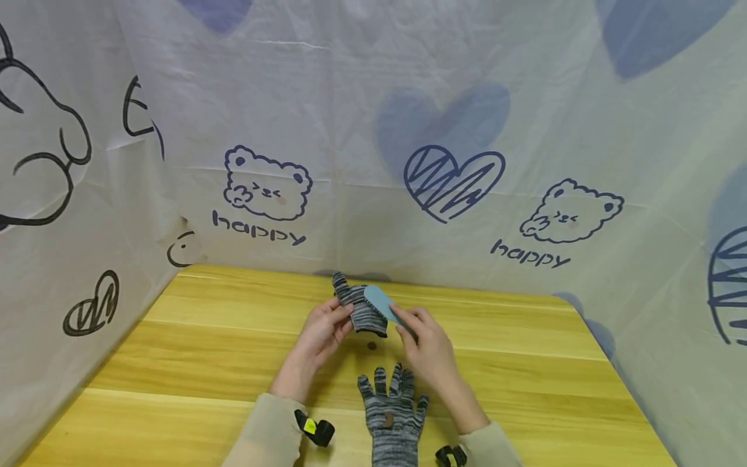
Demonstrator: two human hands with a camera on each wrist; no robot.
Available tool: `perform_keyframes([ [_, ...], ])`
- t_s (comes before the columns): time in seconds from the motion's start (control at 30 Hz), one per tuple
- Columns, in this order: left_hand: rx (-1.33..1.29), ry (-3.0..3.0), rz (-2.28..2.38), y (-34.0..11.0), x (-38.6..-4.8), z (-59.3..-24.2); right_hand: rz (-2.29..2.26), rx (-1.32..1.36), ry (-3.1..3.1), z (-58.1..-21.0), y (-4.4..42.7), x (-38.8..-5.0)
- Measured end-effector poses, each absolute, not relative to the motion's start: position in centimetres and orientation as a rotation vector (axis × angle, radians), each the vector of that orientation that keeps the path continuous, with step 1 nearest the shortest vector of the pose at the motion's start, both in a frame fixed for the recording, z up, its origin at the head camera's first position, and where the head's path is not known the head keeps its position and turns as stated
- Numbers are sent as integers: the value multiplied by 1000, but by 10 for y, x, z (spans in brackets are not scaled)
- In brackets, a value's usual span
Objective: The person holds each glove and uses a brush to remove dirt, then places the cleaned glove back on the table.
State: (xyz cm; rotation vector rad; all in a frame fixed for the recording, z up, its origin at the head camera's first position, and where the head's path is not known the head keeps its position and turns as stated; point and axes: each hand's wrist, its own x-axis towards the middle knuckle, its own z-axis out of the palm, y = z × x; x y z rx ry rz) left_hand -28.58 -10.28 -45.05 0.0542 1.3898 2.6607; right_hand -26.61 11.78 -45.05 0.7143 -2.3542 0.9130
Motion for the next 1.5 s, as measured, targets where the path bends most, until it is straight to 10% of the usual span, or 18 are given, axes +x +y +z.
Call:
perform_keyframes([
  [1.5,133,1427,2637,-74,-275,-444,1142,658,-2366,-446,100,-251],
])
